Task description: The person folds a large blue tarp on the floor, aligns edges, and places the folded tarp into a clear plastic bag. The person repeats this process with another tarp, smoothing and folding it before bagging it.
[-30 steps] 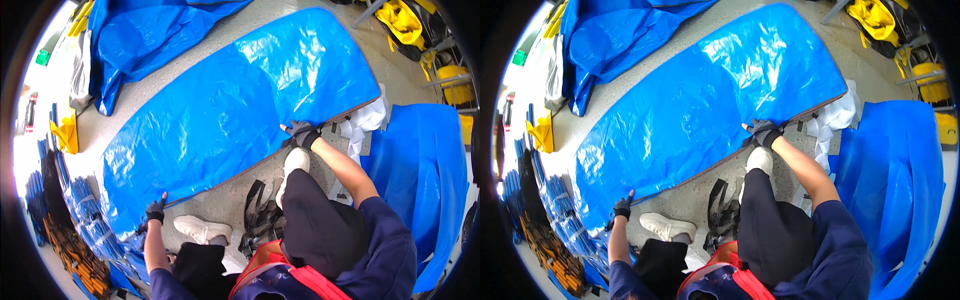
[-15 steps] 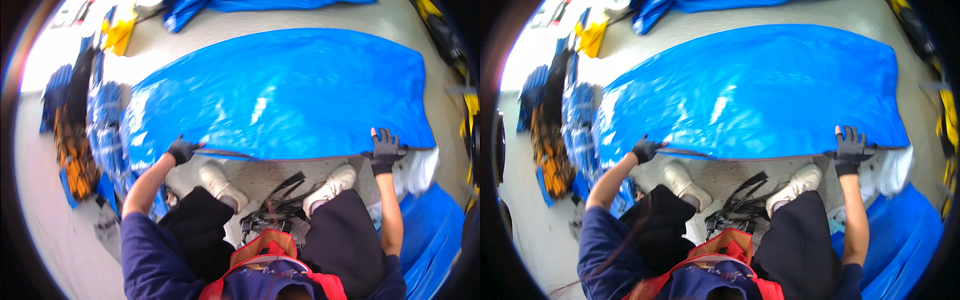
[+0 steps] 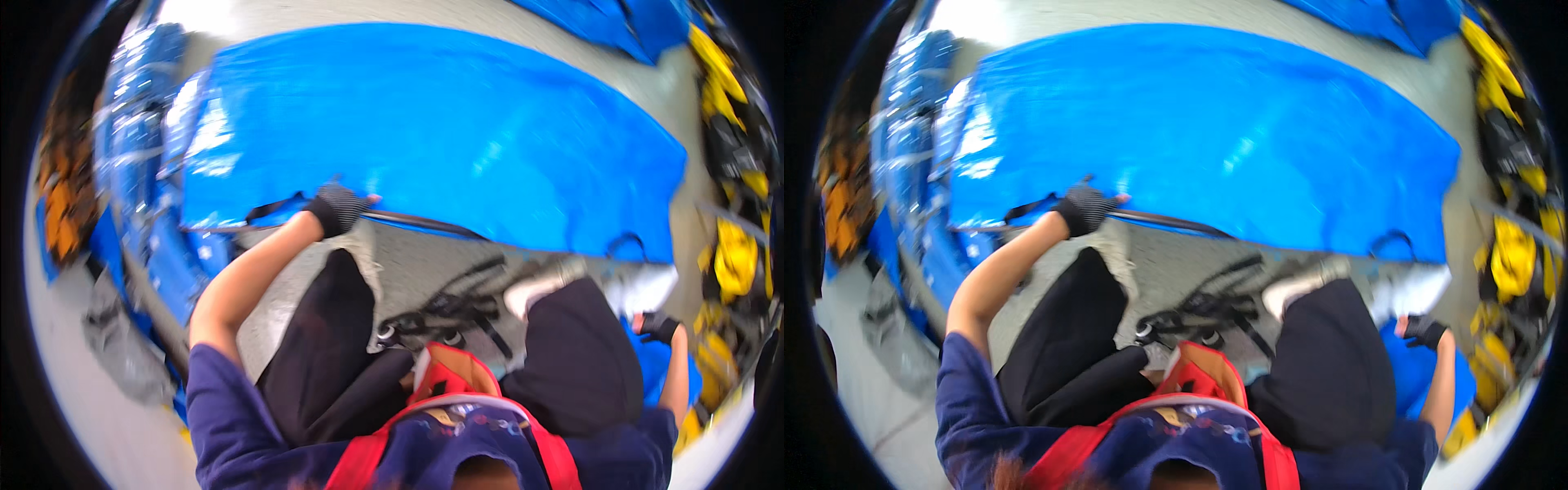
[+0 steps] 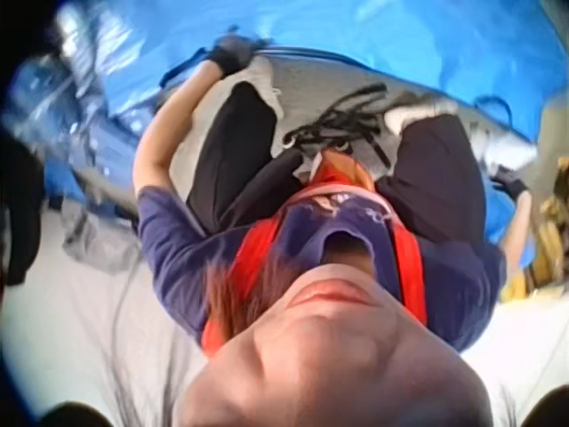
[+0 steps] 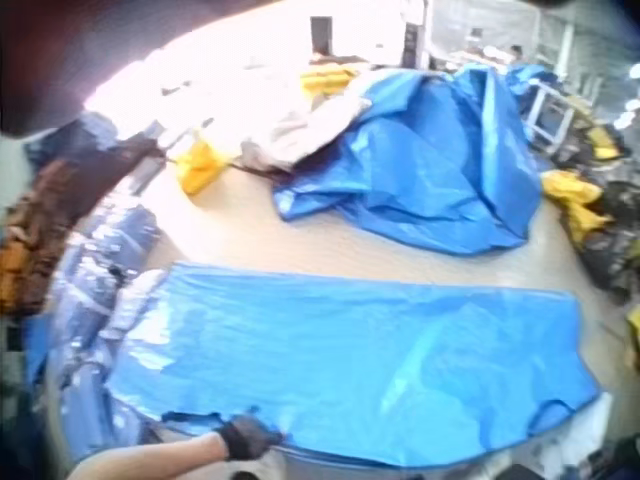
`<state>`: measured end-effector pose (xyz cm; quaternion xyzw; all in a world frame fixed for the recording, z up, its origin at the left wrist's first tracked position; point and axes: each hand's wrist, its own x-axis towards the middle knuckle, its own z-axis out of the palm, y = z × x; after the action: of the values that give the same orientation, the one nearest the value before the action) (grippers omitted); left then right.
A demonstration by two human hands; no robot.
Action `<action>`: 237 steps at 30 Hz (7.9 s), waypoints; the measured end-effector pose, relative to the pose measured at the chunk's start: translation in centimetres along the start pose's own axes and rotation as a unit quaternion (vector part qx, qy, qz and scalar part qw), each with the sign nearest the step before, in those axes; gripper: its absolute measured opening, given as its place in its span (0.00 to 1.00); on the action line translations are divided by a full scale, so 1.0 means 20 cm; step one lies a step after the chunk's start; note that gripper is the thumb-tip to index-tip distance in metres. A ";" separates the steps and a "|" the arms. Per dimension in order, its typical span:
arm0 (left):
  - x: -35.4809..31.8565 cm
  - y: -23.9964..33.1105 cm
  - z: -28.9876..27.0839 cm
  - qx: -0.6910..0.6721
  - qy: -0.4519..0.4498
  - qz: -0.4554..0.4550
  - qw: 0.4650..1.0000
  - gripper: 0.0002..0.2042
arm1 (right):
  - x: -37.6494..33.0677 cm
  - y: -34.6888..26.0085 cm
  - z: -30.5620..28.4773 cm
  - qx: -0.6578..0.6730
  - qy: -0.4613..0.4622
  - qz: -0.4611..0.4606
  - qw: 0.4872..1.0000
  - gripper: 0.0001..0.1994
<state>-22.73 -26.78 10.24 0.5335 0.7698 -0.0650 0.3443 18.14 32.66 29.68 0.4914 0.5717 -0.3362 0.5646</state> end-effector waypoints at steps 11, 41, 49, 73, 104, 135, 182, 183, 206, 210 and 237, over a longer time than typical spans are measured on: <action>0.03 0.00 -0.23 0.059 0.027 0.080 0.995 0.23 | 0.61 -1.33 1.03 -0.360 0.509 -0.459 0.633 0.26; -0.53 -1.33 0.13 0.057 -0.204 0.048 0.976 0.27 | 0.99 -1.97 -0.17 -0.236 0.122 -0.343 0.901 0.17; -1.18 -1.32 0.01 -0.153 -0.141 -0.264 0.942 0.38 | 1.07 -1.90 -0.24 -0.198 0.086 -0.261 0.941 0.15; -0.86 -1.51 0.78 -0.222 0.181 -0.588 0.757 0.26 | 1.02 -1.85 -0.16 -0.408 0.439 -0.347 0.722 0.28; 1.41 1.09 -0.06 -0.062 0.343 -0.040 0.936 0.39 | 0.70 -1.39 -1.01 -0.621 0.207 -0.128 0.745 0.33; 2.17 1.71 -0.48 0.036 0.252 0.051 0.966 0.37 | 1.80 -0.43 -1.39 -0.206 0.554 -0.561 0.579 0.34; 1.76 1.34 -0.18 -0.082 0.351 -0.062 0.931 0.42 | 1.63 -0.49 -0.24 0.804 0.062 -0.389 0.445 0.34; 1.78 1.32 -0.20 -0.072 0.362 -0.055 0.928 0.44 | 1.59 -0.51 -0.23 0.817 0.090 -0.376 0.428 0.33; -0.81 -0.69 0.21 -0.324 0.162 -0.420 0.832 0.39 | 0.67 -2.12 1.79 0.088 0.147 -0.626 0.761 0.20; -0.27 0.10 0.20 -0.268 0.453 -0.037 0.849 0.57 | 0.81 -2.08 1.80 -0.217 0.397 -0.560 0.694 0.19; -0.92 -0.65 0.70 -0.603 0.502 -0.300 0.543 0.37 | 0.70 -1.89 1.36 -0.321 0.319 -0.629 0.632 0.30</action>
<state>-23.97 -53.00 7.31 -0.1164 0.7899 0.5932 0.1029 -7.29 -1.35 5.90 -0.1229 0.9585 -0.2273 0.1204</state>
